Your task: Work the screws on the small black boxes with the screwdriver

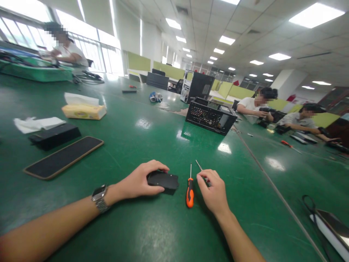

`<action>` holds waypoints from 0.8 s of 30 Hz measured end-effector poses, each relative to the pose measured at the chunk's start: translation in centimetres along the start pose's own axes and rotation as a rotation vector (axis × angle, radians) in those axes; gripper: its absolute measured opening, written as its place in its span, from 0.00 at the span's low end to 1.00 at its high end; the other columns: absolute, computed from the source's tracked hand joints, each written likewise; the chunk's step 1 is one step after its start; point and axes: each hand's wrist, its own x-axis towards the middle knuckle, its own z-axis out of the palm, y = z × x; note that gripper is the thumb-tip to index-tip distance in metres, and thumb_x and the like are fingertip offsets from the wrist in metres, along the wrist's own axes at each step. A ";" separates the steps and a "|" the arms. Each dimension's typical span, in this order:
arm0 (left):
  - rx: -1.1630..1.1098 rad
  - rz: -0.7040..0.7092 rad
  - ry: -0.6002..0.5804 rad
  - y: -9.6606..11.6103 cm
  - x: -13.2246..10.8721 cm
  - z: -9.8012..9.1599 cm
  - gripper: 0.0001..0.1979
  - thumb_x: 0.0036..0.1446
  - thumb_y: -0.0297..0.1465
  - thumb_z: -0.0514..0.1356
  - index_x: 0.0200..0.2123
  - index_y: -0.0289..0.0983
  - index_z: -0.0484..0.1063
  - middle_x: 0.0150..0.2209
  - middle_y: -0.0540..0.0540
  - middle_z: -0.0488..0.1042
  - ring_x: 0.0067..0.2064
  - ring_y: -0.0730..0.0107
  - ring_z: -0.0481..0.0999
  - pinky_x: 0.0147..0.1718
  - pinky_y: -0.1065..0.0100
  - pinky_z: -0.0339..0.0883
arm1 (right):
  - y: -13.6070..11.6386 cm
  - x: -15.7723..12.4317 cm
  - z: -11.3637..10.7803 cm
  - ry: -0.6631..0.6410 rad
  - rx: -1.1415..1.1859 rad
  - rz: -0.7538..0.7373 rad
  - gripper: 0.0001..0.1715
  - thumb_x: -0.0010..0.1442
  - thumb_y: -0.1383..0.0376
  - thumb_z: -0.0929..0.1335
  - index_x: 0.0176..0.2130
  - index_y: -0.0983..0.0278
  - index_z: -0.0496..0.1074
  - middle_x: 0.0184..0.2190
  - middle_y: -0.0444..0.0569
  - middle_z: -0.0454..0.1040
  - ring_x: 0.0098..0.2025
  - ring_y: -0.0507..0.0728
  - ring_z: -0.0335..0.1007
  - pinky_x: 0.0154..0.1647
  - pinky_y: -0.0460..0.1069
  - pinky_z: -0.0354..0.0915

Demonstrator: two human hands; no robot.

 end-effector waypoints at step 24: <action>0.001 0.081 0.053 0.0 -0.4 0.1 0.14 0.53 0.33 0.66 0.44 0.38 0.74 0.43 0.45 0.76 0.45 0.63 0.72 0.46 0.63 0.64 | 3.0 0.1 -0.4 -0.289 -0.238 0.346 0.15 0.56 0.57 0.65 0.41 0.61 0.72 0.28 0.45 0.74 0.28 0.56 0.69 0.31 0.51 0.63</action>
